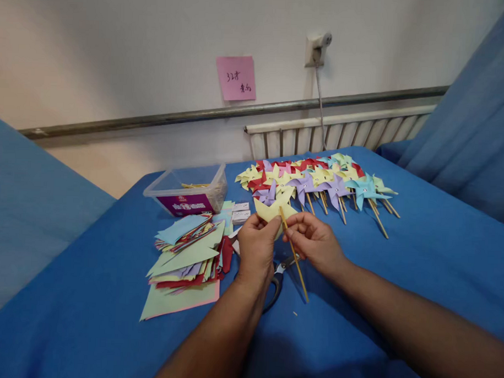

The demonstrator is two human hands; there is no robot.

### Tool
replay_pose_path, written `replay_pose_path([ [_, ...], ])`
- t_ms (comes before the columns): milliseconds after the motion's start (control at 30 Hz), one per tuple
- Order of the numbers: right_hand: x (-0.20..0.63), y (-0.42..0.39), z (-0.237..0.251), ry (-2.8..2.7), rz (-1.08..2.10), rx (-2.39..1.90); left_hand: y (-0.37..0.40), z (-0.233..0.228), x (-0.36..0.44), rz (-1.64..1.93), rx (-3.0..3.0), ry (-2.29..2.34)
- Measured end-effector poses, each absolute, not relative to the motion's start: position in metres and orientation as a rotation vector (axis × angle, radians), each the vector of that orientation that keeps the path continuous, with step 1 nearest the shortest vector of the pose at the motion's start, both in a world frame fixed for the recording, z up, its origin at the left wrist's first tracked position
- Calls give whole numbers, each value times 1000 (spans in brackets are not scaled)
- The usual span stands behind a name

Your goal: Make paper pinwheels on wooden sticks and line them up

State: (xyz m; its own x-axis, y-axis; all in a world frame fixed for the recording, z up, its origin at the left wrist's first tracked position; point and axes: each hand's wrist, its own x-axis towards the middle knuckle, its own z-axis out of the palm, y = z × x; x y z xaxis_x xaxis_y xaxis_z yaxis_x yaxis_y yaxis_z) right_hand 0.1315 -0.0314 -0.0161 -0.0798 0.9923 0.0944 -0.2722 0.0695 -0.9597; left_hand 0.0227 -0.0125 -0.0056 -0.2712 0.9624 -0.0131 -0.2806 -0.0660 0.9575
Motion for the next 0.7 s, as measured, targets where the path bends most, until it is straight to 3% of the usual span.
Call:
replay_pose_path([
  [700, 135, -33, -23, -1220, 1018, -941, -14, -2, 25, 1536, 848, 1133],
])
